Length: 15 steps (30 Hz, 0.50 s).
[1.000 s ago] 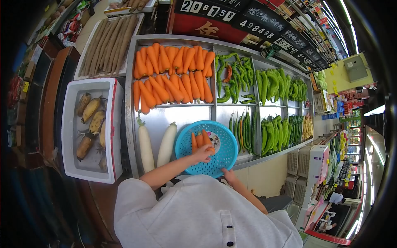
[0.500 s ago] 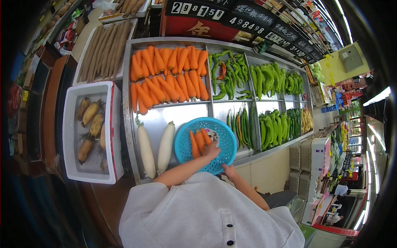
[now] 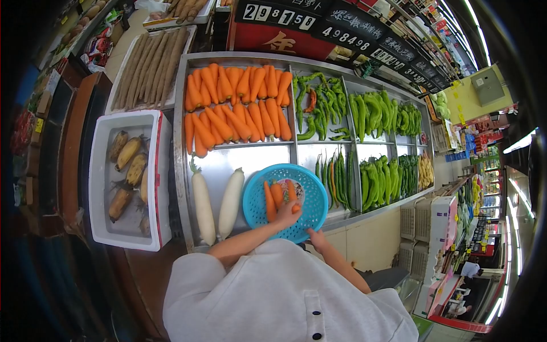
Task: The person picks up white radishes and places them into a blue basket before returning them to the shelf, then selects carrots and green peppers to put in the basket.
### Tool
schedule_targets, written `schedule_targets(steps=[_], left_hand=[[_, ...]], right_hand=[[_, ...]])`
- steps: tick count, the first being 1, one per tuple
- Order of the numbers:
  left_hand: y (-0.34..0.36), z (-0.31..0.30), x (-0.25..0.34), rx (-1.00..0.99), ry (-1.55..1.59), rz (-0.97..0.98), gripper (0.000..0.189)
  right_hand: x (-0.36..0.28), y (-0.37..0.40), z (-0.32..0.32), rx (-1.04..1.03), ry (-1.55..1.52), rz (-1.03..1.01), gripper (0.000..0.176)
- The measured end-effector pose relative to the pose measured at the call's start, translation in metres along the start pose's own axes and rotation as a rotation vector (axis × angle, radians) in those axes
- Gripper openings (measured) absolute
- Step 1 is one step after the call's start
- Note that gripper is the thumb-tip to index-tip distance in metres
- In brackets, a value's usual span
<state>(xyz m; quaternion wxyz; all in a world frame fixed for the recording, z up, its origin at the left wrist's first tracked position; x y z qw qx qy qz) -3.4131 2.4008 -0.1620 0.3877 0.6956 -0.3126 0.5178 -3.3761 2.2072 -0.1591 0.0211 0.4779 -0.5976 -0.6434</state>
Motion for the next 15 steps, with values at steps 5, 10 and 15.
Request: schedule_targets(steps=[5, 10, 15], left_hand=[[0.052, -0.072, 0.078, -0.086, 0.131, 0.176, 0.021], [-0.036, -0.126, 0.048, 0.331, 0.28, 0.163, 0.036], [-0.175, -0.187, 0.046, 0.49, 0.114, 0.144, 0.05]], right_hand=[[-0.002, -0.001, 0.001, -0.027, -0.002, 0.024, 0.042], [-0.005, 0.0, 0.002, -0.05, 0.023, 0.044, 0.045], [-0.008, 0.002, 0.005, -0.056, -0.012, 0.0, 0.042]])
Point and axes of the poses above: each hand's wrist, its own y-axis away from the middle knuckle, its own z-axis out of the palm, x = y × z, the point moved 7 cm from there along -y, towards the middle knuckle, and after that the axes turned 1 degree about -z, right-handed, at the moved point
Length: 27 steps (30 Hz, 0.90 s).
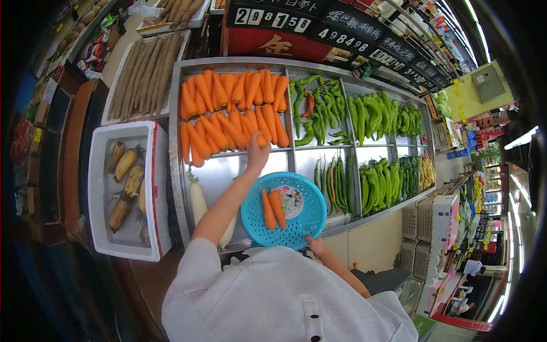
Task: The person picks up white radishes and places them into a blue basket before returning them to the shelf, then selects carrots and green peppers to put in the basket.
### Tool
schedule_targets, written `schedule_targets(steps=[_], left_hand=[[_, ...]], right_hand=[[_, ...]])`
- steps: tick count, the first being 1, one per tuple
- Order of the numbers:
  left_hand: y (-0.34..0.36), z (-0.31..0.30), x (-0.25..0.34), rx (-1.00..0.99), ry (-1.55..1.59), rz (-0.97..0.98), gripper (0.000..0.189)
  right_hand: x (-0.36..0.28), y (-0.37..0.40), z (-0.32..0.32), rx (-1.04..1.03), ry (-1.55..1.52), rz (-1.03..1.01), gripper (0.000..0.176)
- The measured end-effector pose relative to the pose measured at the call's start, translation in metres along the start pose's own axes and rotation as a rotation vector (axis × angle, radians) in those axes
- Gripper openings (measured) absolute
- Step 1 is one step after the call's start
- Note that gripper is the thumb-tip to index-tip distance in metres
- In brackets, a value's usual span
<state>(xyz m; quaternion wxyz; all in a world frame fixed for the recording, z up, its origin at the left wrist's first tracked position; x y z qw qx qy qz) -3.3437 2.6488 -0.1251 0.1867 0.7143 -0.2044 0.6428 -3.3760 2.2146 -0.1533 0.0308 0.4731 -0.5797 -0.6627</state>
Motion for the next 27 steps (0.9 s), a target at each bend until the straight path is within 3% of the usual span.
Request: schedule_targets(steps=[2, 3, 5, 6, 8, 9, 12, 13, 15, 16, 17, 18, 20, 23, 25, 27], left_hand=[[-0.048, 0.013, -0.04, 0.064, -0.016, -0.109, 0.051], [-0.057, 0.012, -0.033, 0.049, -0.012, -0.102, 0.051], [-0.069, 0.004, -0.03, 0.045, -0.08, -0.319, 0.052], [-0.076, 0.002, -0.037, 0.032, -0.081, -0.309, 0.052], [-0.084, 0.015, -0.059, -0.192, -0.238, -0.317, 0.062], [-0.074, 0.014, -0.042, -0.277, -0.266, -0.381, 0.065], [-0.054, 0.008, -0.01, -0.353, -0.282, -0.413, 0.064], [-0.067, 0.016, -0.052, -0.217, -0.39, -0.132, 0.06], [-0.02, 0.001, -0.007, -0.003, -0.478, 0.397, 0.052], [0.014, -0.007, 0.022, -0.087, -0.263, 0.28, 0.04], [0.049, -0.007, 0.033, -0.133, -0.341, 0.258, 0.032], [0.083, -0.004, 0.031, -0.237, -0.179, 0.277, 0.031], [0.149, -0.014, 0.065, -0.309, -0.229, 0.462, 0.032], [0.202, -0.032, 0.078, -0.263, -0.375, 0.433, 0.036], [0.226, -0.043, 0.105, -0.136, -0.445, 0.503, 0.041], [0.239, -0.049, 0.126, -0.07, -0.49, 0.564, 0.046]], right_hand=[[0.001, -0.001, -0.001, -0.012, -0.007, 0.0, 0.041], [0.002, -0.002, -0.001, -0.009, -0.01, -0.002, 0.04], [0.005, -0.003, 0.0, 0.001, -0.028, -0.01, 0.039], [0.006, -0.003, -0.001, 0.014, -0.025, 0.0, 0.039], [0.01, -0.005, -0.001, 0.032, -0.034, 0.005, 0.04], [0.011, -0.007, -0.001, 0.034, -0.041, -0.011, 0.04], [0.016, -0.008, -0.003, 0.025, -0.05, -0.018, 0.04], [0.016, -0.008, -0.003, 0.0, -0.041, -0.007, 0.039], [0.014, -0.008, -0.001, 0.023, -0.109, -0.004, 0.04], [0.015, -0.005, 0.002, 0.038, -0.166, 0.015, 0.04], [0.012, -0.003, 0.003, 0.044, -0.19, 0.006, 0.04], [0.004, -0.001, 0.002, 0.023, -0.179, 0.009, 0.041], [-0.003, 0.0, -0.008, 0.004, -0.18, 0.016, 0.043], [-0.013, 0.003, -0.024, -0.117, -0.381, -0.005, 0.045], [-0.04, 0.019, -0.036, -0.104, -0.146, -0.13, 0.045], [-0.059, 0.036, -0.037, -0.13, -0.171, -0.121, 0.045]])
Point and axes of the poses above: each hand's wrist, its own y-axis away from the middle knuckle, its own z-axis out of the palm, x = y × z, the point moved 7 cm from there along -y, towards the middle knuckle, and after that the axes turned 1 degree about -z, right-handed, at the moved point
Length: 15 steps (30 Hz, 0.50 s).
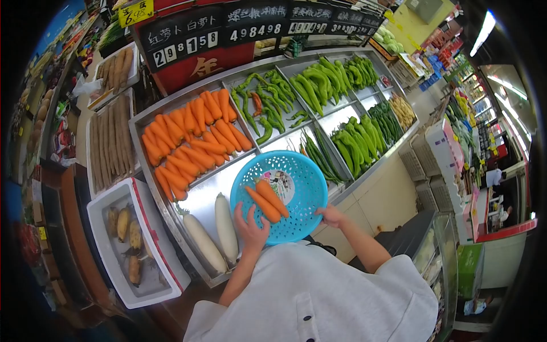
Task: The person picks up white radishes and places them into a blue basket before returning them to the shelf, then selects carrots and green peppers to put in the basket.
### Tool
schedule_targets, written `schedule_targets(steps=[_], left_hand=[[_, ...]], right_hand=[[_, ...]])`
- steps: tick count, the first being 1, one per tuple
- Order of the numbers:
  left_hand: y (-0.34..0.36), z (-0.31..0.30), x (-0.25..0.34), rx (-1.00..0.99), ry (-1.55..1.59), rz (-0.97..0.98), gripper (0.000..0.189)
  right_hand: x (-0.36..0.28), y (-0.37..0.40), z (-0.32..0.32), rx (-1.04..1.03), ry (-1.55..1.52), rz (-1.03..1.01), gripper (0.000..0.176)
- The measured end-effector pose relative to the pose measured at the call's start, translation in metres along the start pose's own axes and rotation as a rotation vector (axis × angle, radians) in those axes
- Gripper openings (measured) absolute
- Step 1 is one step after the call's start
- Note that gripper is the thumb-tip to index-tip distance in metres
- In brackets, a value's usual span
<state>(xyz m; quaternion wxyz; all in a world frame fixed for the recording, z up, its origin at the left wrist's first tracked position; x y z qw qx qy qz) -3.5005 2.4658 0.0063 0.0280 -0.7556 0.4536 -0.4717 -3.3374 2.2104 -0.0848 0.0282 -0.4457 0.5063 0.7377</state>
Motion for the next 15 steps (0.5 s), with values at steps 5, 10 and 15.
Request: schedule_targets(steps=[5, 10, 15], left_hand=[[-0.018, -0.028, -0.007, 0.219, 0.112, -0.115, 0.06], [0.04, 0.05, -0.063, -0.493, 1.218, -1.05, 0.064], [0.071, 0.06, -0.031, -0.498, 1.299, -1.29, 0.067]], right_hand=[[-0.005, 0.027, 0.003, -0.003, -0.142, 0.028, 0.047], [0.011, 0.053, -0.002, 0.04, -0.13, 0.026, 0.044], [-0.017, 0.062, -0.052, 0.376, 0.533, -0.097, 0.037]])
Point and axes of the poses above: each hand's wrist, its own y-axis away from the middle knuckle, its own z-axis out of the palm, x = y × z, the point moved 7 cm from there along -y, towards the middle knuckle, and after that the axes turned 1 degree about -z, right-handed, at the moved point
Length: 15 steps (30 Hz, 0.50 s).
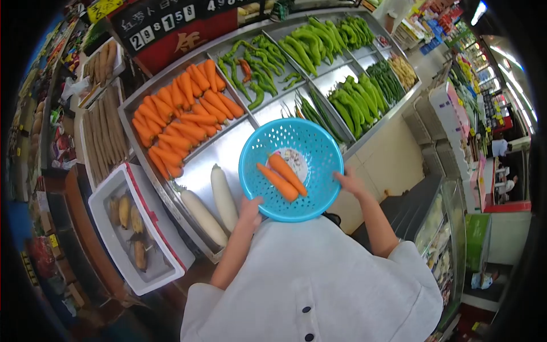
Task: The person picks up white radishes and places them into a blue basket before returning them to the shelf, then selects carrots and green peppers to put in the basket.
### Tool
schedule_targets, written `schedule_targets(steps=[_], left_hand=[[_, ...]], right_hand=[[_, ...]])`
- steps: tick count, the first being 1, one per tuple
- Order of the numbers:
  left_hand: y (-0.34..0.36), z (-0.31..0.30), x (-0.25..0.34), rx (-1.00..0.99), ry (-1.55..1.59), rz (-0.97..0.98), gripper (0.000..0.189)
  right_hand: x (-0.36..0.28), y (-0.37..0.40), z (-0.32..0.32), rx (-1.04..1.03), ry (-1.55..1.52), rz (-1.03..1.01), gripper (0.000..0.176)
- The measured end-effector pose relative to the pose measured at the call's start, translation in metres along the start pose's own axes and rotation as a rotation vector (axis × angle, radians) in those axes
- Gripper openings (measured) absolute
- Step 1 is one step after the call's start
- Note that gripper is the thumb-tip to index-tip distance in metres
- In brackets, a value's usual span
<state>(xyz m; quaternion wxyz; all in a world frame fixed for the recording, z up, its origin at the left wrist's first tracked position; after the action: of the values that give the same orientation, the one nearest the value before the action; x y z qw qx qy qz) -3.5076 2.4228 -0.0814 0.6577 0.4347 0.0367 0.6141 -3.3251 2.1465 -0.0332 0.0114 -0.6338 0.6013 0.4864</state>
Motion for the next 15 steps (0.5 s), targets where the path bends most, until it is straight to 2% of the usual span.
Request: schedule_targets(steps=[2, 3, 5, 6, 8, 12, 14, 15], left_hand=[[0.007, 0.016, -0.012, 0.041, -0.007, 0.098, 0.066], [0.006, 0.022, -0.015, -0.044, -0.005, 0.1, 0.067], [0.002, 0.025, -0.024, -0.083, 0.003, 0.07, 0.067], [0.001, 0.027, -0.029, -0.116, 0.016, 0.052, 0.066], [-0.003, 0.026, -0.037, -0.142, -0.037, 0.084, 0.064], [-0.006, 0.03, -0.035, -0.169, -0.212, 0.228, 0.06], [-0.003, 0.032, -0.029, -0.159, -0.24, 0.257, 0.06], [-0.002, 0.034, -0.024, -0.151, -0.265, 0.284, 0.06]], right_hand=[[-0.101, 0.063, -0.04, 0.879, 0.574, -0.698, 0.04], [-0.104, 0.063, -0.036, 0.886, 0.579, -0.682, 0.04], [-0.095, 0.039, -0.003, 0.282, 0.233, -0.547, 0.047], [-0.095, 0.038, 0.007, 0.286, 0.229, -0.538, 0.047], [-0.086, 0.029, 0.041, 0.172, 0.589, -0.458, 0.051], [-0.062, 0.008, 0.071, 0.043, 0.367, -0.335, 0.055], [-0.064, 0.006, 0.072, 0.205, 0.37, -0.493, 0.054], [-0.063, -0.001, 0.072, 0.207, 0.37, -0.494, 0.054]])
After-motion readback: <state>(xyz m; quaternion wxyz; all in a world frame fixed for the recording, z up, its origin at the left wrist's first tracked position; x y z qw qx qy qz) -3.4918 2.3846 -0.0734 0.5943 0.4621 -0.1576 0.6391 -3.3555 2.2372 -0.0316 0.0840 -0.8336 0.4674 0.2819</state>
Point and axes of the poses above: each hand's wrist, its own y-axis away from the middle knuckle, its own z-axis out of the palm, x = y × z, the point moved 7 cm from there along -y, towards the middle knuckle, and after that the axes turned 1 degree about -z, right-handed, at the moved point
